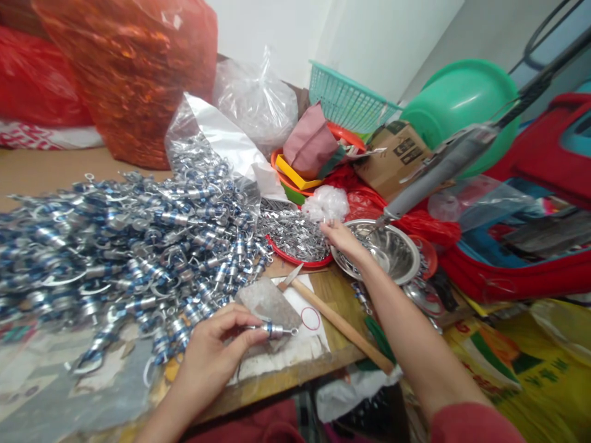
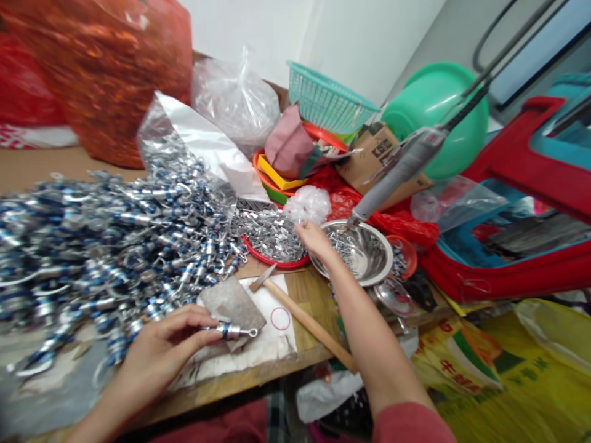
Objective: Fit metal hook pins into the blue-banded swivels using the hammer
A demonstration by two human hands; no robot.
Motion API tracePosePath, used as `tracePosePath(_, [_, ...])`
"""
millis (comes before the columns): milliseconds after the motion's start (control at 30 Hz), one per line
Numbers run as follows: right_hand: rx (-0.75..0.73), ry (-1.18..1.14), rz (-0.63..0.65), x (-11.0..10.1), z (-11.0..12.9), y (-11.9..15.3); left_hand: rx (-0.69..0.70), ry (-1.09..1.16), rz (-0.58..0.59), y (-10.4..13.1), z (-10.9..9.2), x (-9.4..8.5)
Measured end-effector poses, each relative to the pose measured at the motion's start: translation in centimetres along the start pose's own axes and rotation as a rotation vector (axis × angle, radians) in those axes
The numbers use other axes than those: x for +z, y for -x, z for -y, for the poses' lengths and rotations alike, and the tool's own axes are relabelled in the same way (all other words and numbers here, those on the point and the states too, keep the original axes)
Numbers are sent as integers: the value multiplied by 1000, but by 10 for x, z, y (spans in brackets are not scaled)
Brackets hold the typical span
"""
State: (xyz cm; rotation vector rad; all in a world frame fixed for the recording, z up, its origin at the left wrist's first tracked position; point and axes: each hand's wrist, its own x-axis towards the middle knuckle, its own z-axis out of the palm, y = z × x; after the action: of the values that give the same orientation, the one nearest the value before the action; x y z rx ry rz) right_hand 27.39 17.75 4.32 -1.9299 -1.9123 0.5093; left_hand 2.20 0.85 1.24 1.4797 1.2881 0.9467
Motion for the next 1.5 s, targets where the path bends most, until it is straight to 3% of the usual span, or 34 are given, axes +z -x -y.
tracePosePath(100, [128,247,-53,-29,-21,20,19,13,7,-1,1,0])
tracePosePath(167, [141,362,-94,-32,-25,32,33,0,5,-2,2,0])
tracePosePath(267, [35,437,-105,-14,-16,36,36,-21,-9,-2,3,1])
tracePosePath(467, [-120,404,-1,40,13,15,29,-36,-12,0,2,1])
tracePosePath(567, [-134,339,-53,46,16,7,22,-13,-28,1,2,1])
tracePosePath(733, [-162,156,-150,33,20,14,18,-1,-53,2,0,1])
tracePosePath(833, [-200,10,-136,35,33,47,29,-16,-62,3,2,2])
tracePosePath(900, [-230,-141,-55,42,45,79,2,-2,-93,4,5,4])
tracePosePath(967, [-258,-453,97,50,56,112,-52,65,-133,4,8,7])
tracePosePath(1100, [-325,-677,47,60,70,153,-104,168,-188,3,9,9])
tracePosePath(1267, [-313,-734,42,62,75,159,-130,79,-210,4,2,6])
tracePosePath(1500, [-356,-729,33,64,74,161,29,34,-125,6,3,5])
